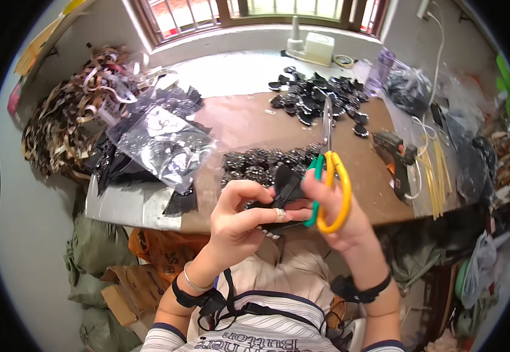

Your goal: The person sits at a cluttered workbench and uses yellow-handled scissors to trim the edges of small, black, sequined fabric pieces. They pick up individual pieces from a pile, cut the edges, and place the finished items into a clear plastic bag.

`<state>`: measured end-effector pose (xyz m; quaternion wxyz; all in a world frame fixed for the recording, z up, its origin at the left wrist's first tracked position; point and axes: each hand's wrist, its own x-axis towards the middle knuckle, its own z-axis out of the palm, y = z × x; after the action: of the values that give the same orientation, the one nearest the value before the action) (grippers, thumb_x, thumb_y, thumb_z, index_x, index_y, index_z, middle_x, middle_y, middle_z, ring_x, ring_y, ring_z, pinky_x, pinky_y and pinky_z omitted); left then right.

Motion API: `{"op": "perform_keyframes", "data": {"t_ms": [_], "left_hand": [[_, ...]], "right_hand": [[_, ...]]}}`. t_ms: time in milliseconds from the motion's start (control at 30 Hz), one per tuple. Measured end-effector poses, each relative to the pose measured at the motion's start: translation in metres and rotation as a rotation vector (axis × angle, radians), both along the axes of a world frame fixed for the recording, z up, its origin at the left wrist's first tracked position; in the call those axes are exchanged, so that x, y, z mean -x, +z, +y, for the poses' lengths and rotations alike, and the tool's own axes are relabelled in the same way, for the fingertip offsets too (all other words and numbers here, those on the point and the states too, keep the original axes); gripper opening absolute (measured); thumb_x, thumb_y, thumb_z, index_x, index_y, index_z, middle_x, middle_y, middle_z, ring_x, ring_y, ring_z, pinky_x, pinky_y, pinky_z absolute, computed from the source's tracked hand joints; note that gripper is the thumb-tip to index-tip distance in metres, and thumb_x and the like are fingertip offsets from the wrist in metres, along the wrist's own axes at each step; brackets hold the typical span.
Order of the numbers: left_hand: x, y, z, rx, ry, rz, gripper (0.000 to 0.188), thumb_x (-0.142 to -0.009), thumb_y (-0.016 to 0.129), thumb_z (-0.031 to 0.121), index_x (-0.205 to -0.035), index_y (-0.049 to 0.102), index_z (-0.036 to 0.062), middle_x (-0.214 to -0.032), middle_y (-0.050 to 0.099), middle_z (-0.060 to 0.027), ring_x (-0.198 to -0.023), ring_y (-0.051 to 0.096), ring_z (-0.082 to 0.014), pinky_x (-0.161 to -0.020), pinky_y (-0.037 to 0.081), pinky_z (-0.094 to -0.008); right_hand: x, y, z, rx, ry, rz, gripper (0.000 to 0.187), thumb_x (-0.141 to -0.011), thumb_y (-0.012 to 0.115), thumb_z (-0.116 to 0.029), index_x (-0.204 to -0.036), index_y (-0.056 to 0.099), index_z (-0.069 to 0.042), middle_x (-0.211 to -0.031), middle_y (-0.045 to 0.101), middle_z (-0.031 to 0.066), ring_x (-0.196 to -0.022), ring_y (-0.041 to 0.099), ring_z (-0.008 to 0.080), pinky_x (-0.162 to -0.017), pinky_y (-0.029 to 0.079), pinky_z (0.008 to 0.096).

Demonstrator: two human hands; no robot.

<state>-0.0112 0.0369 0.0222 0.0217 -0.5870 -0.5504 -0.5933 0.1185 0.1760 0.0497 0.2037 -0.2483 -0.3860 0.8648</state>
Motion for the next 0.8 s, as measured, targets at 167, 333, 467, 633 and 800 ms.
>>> {"op": "perform_keyframes", "data": {"t_ms": [167, 333, 467, 633, 800], "left_hand": [[0.001, 0.006, -0.012, 0.106, 0.094, 0.008, 0.038, -0.068, 0.055, -0.016, -0.099, 0.064, 0.0031, -0.112, 0.060, -0.0151, -0.106, 0.060, -0.0318, -0.085, 0.052, -0.0380], [-0.019, 0.017, -0.013, 0.221, 0.306, 0.039, 0.020, -0.072, 0.078, 0.000, -0.088, 0.066, 0.0018, -0.104, 0.055, -0.0124, -0.087, 0.061, -0.0215, -0.073, 0.052, -0.0302], [-0.020, 0.015, -0.011, 0.245, 0.248, -0.137, 0.016, -0.074, 0.076, -0.002, -0.083, 0.063, 0.0005, -0.099, 0.057, -0.0094, -0.081, 0.061, -0.0173, -0.066, 0.052, -0.0264], [-0.019, 0.014, -0.011, 0.268, 0.198, -0.135, 0.013, -0.075, 0.074, -0.003, -0.082, 0.063, -0.0007, -0.098, 0.060, -0.0096, -0.079, 0.062, -0.0161, -0.067, 0.052, -0.0266], [-0.012, 0.016, -0.016, 0.350, 0.076, -0.246, 0.010, -0.076, 0.072, -0.004, -0.081, 0.063, -0.0025, -0.099, 0.062, -0.0116, -0.079, 0.063, -0.0160, -0.068, 0.053, -0.0265]], "right_hand": [[-0.005, -0.012, -0.011, -0.183, -0.287, 0.086, 0.040, -0.079, 0.066, 0.008, -0.109, 0.047, -0.009, -0.097, 0.056, 0.0050, -0.094, 0.069, 0.0314, -0.072, 0.063, 0.0372], [-0.009, -0.011, -0.023, -0.218, -0.185, 0.099, 0.044, -0.079, 0.064, 0.010, -0.113, 0.044, -0.009, -0.105, 0.057, 0.0086, -0.104, 0.066, 0.0343, -0.077, 0.061, 0.0365], [-0.011, -0.026, -0.027, -0.264, -0.162, 0.082, 0.047, -0.078, 0.065, 0.009, -0.115, 0.043, -0.008, -0.106, 0.058, 0.0102, -0.107, 0.064, 0.0335, -0.079, 0.059, 0.0357], [-0.013, -0.031, -0.032, -0.198, -0.178, -0.012, 0.048, -0.078, 0.066, 0.006, -0.117, 0.042, -0.007, -0.106, 0.058, 0.0106, -0.101, 0.066, 0.0293, -0.080, 0.059, 0.0357], [-0.015, -0.022, -0.035, -0.167, -0.159, 0.022, 0.043, -0.080, 0.063, 0.005, -0.115, 0.042, -0.006, -0.107, 0.059, 0.0137, -0.098, 0.067, 0.0300, -0.076, 0.061, 0.0361]]}}
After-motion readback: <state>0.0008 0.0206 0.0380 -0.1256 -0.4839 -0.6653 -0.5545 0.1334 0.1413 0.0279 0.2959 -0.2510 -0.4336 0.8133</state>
